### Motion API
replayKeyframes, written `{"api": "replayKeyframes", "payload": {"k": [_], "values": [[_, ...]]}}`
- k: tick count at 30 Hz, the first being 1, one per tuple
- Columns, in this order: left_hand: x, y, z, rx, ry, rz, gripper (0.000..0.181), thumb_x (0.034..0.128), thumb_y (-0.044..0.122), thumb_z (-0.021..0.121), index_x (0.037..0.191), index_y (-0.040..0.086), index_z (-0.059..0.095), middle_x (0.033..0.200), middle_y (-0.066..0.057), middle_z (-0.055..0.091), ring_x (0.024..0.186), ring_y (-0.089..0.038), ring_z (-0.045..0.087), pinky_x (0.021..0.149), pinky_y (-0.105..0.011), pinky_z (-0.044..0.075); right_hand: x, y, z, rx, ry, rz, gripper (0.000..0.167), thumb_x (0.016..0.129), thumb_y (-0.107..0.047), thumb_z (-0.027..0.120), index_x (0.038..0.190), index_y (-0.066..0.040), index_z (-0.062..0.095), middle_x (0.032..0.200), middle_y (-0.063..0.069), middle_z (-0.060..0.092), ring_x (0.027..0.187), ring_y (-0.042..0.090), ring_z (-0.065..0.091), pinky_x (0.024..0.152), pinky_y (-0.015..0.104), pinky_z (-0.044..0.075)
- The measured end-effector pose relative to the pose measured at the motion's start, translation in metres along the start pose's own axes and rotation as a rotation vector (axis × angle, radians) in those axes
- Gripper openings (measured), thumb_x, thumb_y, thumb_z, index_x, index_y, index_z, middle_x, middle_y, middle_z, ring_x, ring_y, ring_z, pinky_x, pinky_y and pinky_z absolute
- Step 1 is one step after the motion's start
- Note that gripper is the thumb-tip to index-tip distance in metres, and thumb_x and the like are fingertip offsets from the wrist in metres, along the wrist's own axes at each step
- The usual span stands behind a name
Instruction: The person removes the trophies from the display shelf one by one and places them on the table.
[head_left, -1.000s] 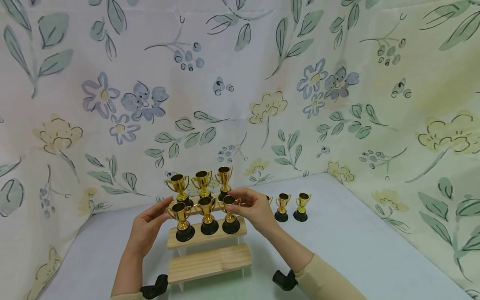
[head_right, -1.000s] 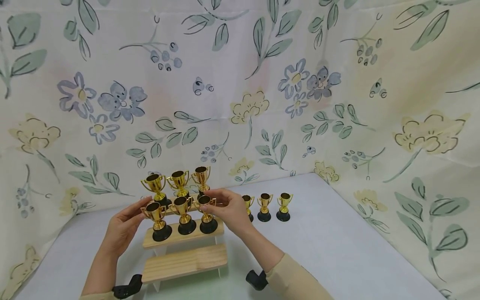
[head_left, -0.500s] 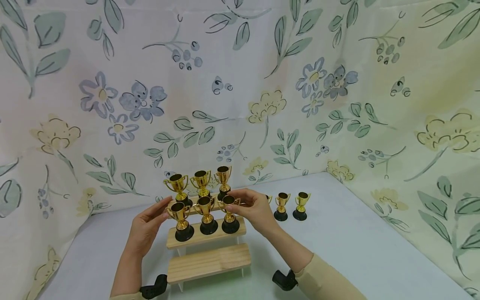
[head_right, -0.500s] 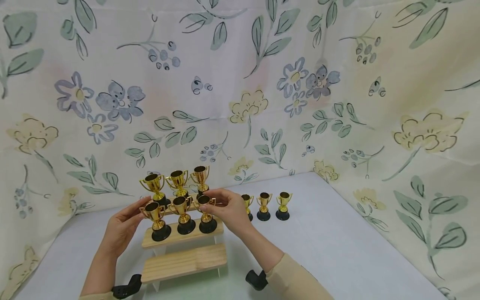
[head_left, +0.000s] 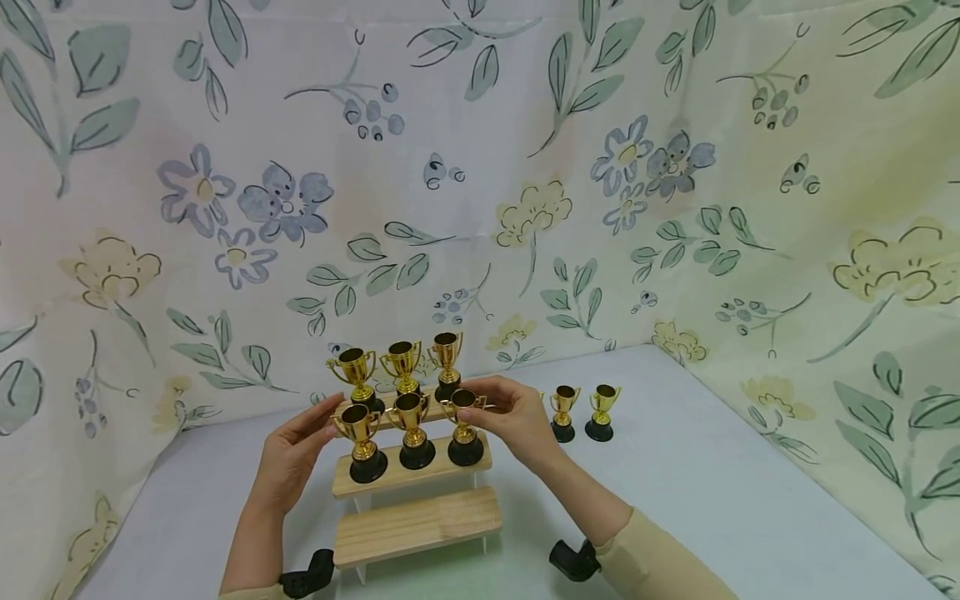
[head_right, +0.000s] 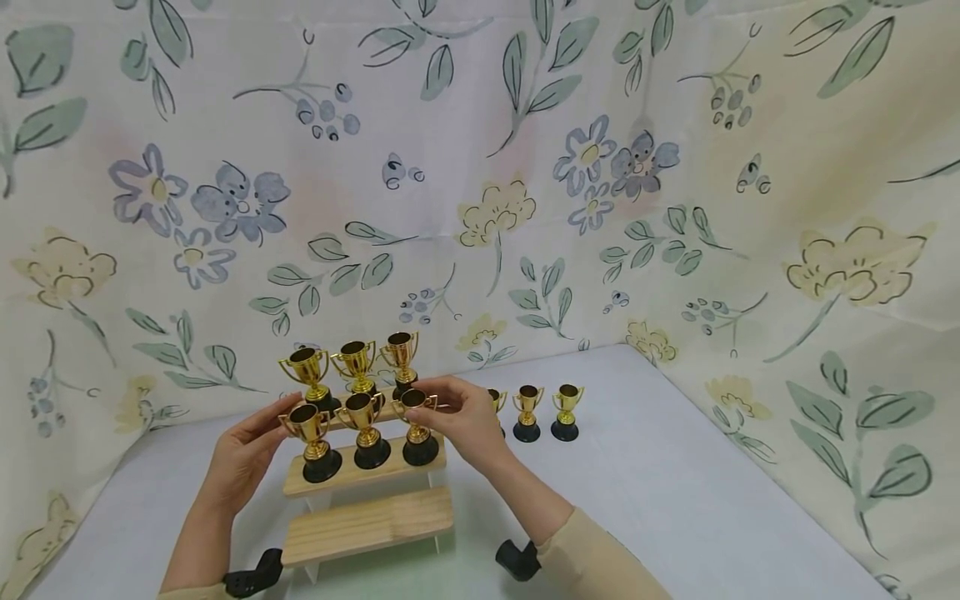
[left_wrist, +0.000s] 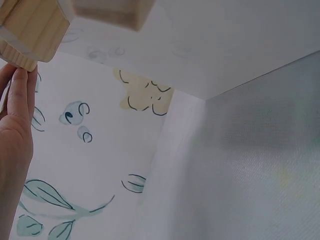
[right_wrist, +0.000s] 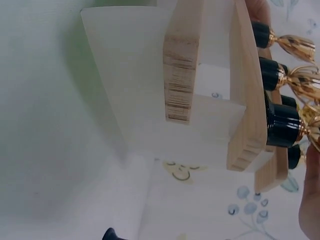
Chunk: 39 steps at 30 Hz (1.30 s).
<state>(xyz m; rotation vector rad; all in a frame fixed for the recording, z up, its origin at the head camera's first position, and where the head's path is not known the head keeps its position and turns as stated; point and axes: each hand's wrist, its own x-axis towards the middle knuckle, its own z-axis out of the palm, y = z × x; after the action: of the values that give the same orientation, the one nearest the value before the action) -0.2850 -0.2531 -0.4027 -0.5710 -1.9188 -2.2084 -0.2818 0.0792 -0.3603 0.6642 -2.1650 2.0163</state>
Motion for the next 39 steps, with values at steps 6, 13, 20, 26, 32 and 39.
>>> {"api": "replayKeyframes", "payload": {"k": [6,13,20,26,32,39], "values": [[0.001,-0.001,0.0,-0.01,0.0,0.005,0.049,0.0969,-0.009,0.05,0.145,-0.008,0.042,0.13,0.018,0.065,0.121,0.005,0.059,0.099,-0.006,0.047,-0.002,-0.001,-0.006,-0.008,0.003,-0.024,0.042,0.084,-0.017,0.079,0.122,-0.005,0.068,0.126,0.016,0.067,0.089,0.001,0.07,0.079,0.022,0.06],[0.001,-0.001,0.0,-0.013,0.0,0.007,0.049,0.0969,-0.008,0.052,0.145,-0.008,0.042,0.131,0.017,0.065,0.122,0.004,0.06,0.099,-0.007,0.047,-0.003,-0.001,-0.015,0.006,0.031,-0.031,0.041,0.084,-0.013,0.078,0.122,-0.002,0.067,0.125,0.021,0.066,0.086,0.002,0.071,0.078,0.022,0.06],[0.001,-0.002,-0.002,0.003,0.003,0.005,0.049,0.0975,-0.004,0.054,0.145,-0.007,0.043,0.131,0.018,0.065,0.12,0.004,0.06,0.1,-0.009,0.048,-0.004,-0.001,-0.024,-0.025,0.075,-0.022,0.04,0.083,-0.014,0.079,0.12,-0.002,0.068,0.12,0.015,0.069,0.087,0.002,0.071,0.077,0.021,0.06],[0.001,-0.001,-0.001,0.004,0.006,-0.005,0.05,0.0972,-0.001,0.056,0.145,-0.006,0.043,0.13,0.018,0.065,0.12,0.004,0.06,0.1,-0.009,0.048,-0.007,-0.001,-0.032,-0.029,0.104,-0.034,0.041,0.083,-0.014,0.079,0.12,-0.002,0.068,0.116,0.005,0.07,0.089,0.002,0.069,0.077,0.02,0.059],[0.001,-0.001,0.0,0.004,0.009,-0.008,0.051,0.0966,0.0,0.058,0.145,-0.007,0.043,0.13,0.018,0.065,0.12,0.004,0.061,0.1,-0.009,0.048,-0.008,0.002,-0.042,-0.025,0.121,-0.042,0.041,0.084,-0.015,0.079,0.121,-0.003,0.067,0.107,-0.013,0.069,0.085,0.002,0.068,0.075,0.02,0.059],[0.001,-0.002,0.0,0.006,0.009,-0.001,0.05,0.0973,0.0,0.057,0.145,-0.007,0.043,0.13,0.018,0.065,0.12,0.004,0.06,0.1,-0.009,0.048,-0.01,0.005,-0.049,-0.032,0.137,-0.034,0.041,0.085,-0.015,0.078,0.123,-0.003,0.067,0.102,-0.016,0.069,0.08,0.003,0.067,0.075,0.022,0.06]]}}
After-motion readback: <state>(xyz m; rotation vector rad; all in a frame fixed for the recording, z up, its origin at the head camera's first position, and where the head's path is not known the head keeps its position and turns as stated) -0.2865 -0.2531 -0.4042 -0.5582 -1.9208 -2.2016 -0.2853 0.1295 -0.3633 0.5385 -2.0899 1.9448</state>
